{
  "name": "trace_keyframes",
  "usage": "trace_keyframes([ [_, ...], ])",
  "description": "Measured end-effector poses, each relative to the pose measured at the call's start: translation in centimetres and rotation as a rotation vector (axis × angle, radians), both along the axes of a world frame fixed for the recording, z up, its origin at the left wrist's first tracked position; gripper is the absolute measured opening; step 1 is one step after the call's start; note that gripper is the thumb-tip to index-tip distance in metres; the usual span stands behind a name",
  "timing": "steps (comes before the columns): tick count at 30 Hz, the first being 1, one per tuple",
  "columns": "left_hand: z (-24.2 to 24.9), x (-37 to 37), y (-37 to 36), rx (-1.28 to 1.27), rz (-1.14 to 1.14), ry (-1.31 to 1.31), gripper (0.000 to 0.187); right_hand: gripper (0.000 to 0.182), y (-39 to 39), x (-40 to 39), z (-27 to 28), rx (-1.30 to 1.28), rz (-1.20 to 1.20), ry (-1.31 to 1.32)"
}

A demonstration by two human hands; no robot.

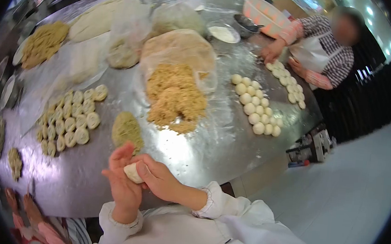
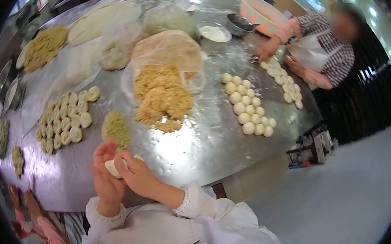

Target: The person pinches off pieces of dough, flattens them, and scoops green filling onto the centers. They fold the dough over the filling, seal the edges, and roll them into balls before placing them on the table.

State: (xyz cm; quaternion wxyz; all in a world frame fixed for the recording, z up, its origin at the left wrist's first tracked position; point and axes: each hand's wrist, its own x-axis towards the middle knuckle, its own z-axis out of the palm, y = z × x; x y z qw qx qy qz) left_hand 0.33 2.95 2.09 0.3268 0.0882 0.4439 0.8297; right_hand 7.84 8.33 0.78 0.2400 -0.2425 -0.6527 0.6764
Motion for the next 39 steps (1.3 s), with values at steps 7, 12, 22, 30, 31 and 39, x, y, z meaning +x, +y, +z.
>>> trace_keyframes([
  [7,-4.1,-0.6,-0.2,-0.086,-0.420,0.578,0.052,0.039,1.2,1.9,-0.8,-0.036,-0.028,-0.025],
  [12,-2.9,1.5,1.2,-0.031,-0.295,0.199,0.051,0.042,9.8,10.0,0.5,-0.151,-0.119,-0.170],
  [22,-2.6,-0.1,-1.8,-0.194,-0.465,0.101,0.034,0.043,30.1,30.9,1.7,0.533,-0.851,-1.253],
  [30,-2.2,0.6,-2.0,-0.238,-0.503,0.086,0.027,0.058,32.9,29.9,-1.3,0.458,-0.514,-1.626],
  [31,-2.2,0.5,-2.1,-0.230,-0.502,0.072,0.028,0.059,33.0,30.1,-1.9,0.413,-0.529,-1.601],
  [39,-2.9,-2.8,-3.7,-0.201,-0.337,-0.012,0.032,0.061,33.9,32.8,-1.8,0.560,-1.096,-0.999],
])
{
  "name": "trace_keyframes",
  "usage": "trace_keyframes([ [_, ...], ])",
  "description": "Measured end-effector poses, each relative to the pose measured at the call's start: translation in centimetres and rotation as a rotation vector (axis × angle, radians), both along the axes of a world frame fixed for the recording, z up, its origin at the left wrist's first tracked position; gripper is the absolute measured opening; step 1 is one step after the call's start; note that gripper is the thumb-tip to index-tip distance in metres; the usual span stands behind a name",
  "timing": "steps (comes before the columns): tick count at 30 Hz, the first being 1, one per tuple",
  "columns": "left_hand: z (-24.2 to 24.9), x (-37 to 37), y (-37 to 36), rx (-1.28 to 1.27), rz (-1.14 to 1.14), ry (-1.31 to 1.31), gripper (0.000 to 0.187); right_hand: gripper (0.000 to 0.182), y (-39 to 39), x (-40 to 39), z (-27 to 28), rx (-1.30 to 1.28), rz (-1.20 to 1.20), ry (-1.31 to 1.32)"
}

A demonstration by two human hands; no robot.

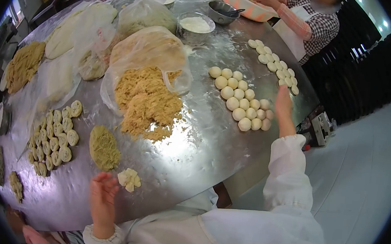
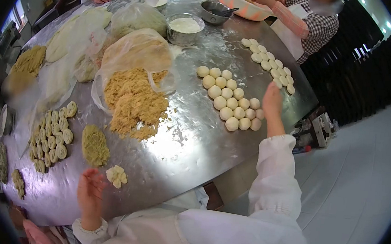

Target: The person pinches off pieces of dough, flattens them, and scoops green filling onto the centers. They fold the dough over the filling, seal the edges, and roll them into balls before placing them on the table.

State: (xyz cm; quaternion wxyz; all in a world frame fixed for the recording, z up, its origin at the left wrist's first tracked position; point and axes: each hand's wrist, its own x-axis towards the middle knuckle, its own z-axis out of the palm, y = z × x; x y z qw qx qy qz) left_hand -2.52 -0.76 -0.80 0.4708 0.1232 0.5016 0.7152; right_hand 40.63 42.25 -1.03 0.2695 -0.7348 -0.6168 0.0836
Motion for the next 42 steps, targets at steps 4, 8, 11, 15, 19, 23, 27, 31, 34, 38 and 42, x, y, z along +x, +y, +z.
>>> trace_keyframes([
  [4,-4.0,-5.7,-2.7,-0.158,0.414,0.247,0.034,0.051,-5.4,-3.2,2.7,0.136,0.164,0.342],
  [8,-8.9,-12.2,-5.8,-0.608,0.724,0.693,0.040,0.031,-13.1,-12.7,0.4,0.008,0.557,0.619],
  [11,-10.5,-16.0,-6.0,-0.760,0.972,1.123,0.048,0.032,-19.9,-18.8,-0.7,-0.176,0.811,0.501],
  [15,-8.2,-19.7,-5.1,-0.856,0.985,1.038,0.058,0.026,-27.1,-25.1,-3.3,-0.399,0.842,0.737],
  [19,-9.0,-25.1,-5.4,-1.038,1.067,0.988,0.068,0.018,-29.9,-27.8,-6.0,-0.133,0.875,0.544],
  [23,-10.5,-30.1,-7.3,-1.144,0.961,0.980,0.057,0.018,-29.6,-27.5,-5.9,-0.167,0.895,0.542],
  [27,-9.7,-29.6,-7.8,-0.929,0.934,1.034,0.036,0.016,-29.6,-27.7,-6.0,-0.082,0.863,0.515],
  [31,-11.0,-29.3,-9.3,-0.590,0.975,0.947,0.030,0.014,-29.7,-28.3,-5.3,0.005,0.868,0.487],
  [34,-10.7,-29.1,-9.3,-0.495,1.053,0.839,0.028,0.012,-29.5,-28.2,-5.6,-0.014,0.881,0.490],
  [38,-11.2,-27.5,-9.5,-0.271,1.372,0.603,0.022,0.012,-29.5,-28.2,-5.9,-0.035,0.857,0.540],
  [42,-10.2,-23.4,-13.6,0.121,1.016,0.109,0.021,0.011,-29.5,-28.5,-5.3,-0.042,0.822,0.550],
])
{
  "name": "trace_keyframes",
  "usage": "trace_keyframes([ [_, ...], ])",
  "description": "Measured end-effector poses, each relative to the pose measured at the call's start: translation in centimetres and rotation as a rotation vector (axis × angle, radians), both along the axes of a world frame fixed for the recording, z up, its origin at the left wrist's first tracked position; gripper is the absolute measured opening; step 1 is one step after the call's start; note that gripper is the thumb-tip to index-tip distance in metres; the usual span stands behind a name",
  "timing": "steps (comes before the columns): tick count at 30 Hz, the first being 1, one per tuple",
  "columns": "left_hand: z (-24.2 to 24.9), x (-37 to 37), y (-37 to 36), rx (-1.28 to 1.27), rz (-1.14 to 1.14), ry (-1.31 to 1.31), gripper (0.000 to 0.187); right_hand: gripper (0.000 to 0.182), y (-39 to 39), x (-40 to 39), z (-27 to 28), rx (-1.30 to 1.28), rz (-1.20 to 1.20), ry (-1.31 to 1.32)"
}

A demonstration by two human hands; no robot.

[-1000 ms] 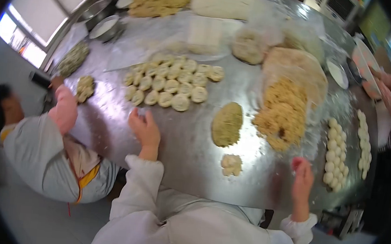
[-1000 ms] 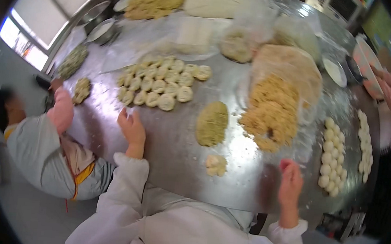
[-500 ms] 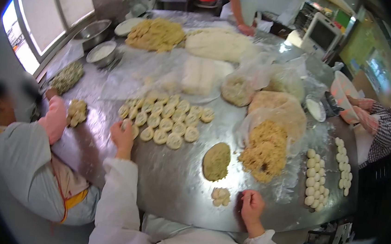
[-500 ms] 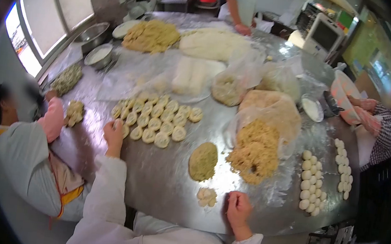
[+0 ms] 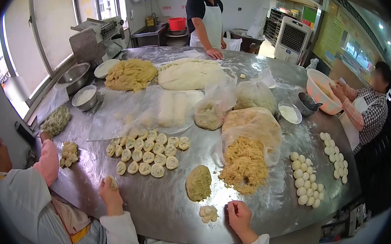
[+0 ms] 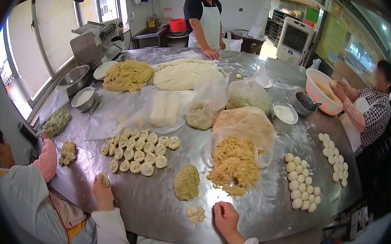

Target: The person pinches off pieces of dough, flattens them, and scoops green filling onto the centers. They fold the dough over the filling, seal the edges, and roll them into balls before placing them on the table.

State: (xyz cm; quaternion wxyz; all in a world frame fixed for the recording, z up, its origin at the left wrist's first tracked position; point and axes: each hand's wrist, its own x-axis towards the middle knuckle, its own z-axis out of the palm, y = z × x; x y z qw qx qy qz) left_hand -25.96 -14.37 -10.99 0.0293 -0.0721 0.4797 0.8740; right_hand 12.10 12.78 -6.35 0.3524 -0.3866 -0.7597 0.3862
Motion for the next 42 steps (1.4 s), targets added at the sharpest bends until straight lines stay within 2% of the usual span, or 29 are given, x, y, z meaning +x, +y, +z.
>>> trace_keyframes([
  [3,4.1,7.2,0.8,0.250,-0.167,-0.282,0.021,0.013,0.6,-0.5,-1.1,-0.148,0.005,0.010],
  [5,6.3,11.5,2.3,0.317,-0.286,-0.413,0.020,0.017,1.5,-1.9,-1.6,-0.211,0.058,0.050],
  [6,6.9,12.8,3.3,0.353,-0.349,-0.470,0.020,0.021,1.3,-3.2,0.3,-0.076,0.104,0.047],
  [8,6.5,14.7,4.9,0.443,-0.486,-0.599,0.024,0.031,1.1,-5.4,3.6,-0.024,0.271,-0.065],
  [11,6.6,17.1,7.6,0.603,-0.605,-0.725,0.026,0.047,0.7,-8.9,5.3,0.427,0.369,-0.125],
  [14,7.7,19.2,9.4,0.626,-0.711,-0.773,0.028,0.058,0.3,-10.6,5.2,0.372,0.489,-0.396],
  [15,8.0,19.7,9.6,0.584,-0.760,-0.775,0.028,0.061,0.2,-11.0,4.2,0.440,0.460,-0.298],
  [17,8.2,20.5,10.0,0.503,-0.856,-0.781,0.028,0.058,0.2,-11.0,2.9,0.480,0.447,-0.277],
  [20,7.6,21.4,10.5,0.469,-0.872,-0.826,0.028,0.051,0.1,-10.7,2.8,0.452,0.454,-0.281],
  [26,8.2,22.2,10.6,0.321,-0.964,-0.681,0.028,0.024,-0.2,-10.8,1.6,0.430,0.427,-0.338],
  [30,8.0,22.3,10.6,0.268,-0.947,-0.588,0.030,0.014,-0.6,-10.2,1.2,0.414,0.400,-0.306],
  [33,7.7,22.4,10.2,0.361,-0.938,-0.620,0.028,0.013,-0.2,-9.5,1.8,0.340,0.429,-0.296],
  [38,6.7,22.0,9.8,0.515,-0.952,-0.753,0.028,0.017,0.1,-8.1,1.9,0.062,0.397,-0.157],
  [42,6.3,22.4,10.2,0.413,-0.936,-0.688,0.031,0.017,-0.7,-7.2,2.4,-0.194,0.272,-0.024],
])
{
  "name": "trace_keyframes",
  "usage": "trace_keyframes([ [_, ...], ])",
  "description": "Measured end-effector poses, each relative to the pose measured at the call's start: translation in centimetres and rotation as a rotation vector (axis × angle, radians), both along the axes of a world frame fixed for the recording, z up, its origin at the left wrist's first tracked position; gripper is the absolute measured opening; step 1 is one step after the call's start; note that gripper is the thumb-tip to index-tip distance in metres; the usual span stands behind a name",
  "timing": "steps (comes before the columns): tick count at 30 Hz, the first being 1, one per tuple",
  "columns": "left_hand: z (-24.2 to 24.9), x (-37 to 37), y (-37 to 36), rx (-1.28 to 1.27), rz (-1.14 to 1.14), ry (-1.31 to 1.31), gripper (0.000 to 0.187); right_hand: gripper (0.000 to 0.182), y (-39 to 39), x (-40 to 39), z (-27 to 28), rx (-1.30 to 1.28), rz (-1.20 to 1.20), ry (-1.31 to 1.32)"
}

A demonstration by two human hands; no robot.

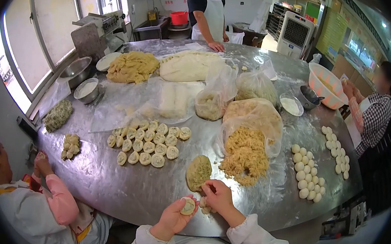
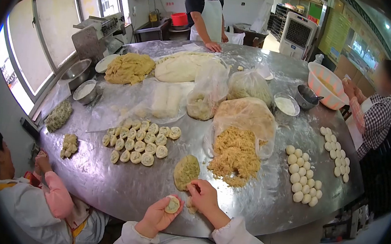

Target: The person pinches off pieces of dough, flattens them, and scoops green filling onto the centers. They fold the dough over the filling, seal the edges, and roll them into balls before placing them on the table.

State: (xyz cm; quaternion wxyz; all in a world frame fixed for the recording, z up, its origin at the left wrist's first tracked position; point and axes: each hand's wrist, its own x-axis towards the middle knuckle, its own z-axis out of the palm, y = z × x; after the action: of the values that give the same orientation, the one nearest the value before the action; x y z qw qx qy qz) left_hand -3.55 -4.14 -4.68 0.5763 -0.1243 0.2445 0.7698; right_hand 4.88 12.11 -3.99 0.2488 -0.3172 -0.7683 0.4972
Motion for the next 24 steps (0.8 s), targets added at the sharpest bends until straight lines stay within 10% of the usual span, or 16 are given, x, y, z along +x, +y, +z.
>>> trace_keyframes([
  [9,0.1,0.0,1.6,0.015,-0.003,0.106,0.034,0.019,-1.3,0.9,3.2,-0.589,0.183,0.184],
  [24,1.4,0.7,3.0,0.035,0.043,0.331,0.029,0.019,-3.5,1.2,5.6,0.159,0.206,0.048],
])
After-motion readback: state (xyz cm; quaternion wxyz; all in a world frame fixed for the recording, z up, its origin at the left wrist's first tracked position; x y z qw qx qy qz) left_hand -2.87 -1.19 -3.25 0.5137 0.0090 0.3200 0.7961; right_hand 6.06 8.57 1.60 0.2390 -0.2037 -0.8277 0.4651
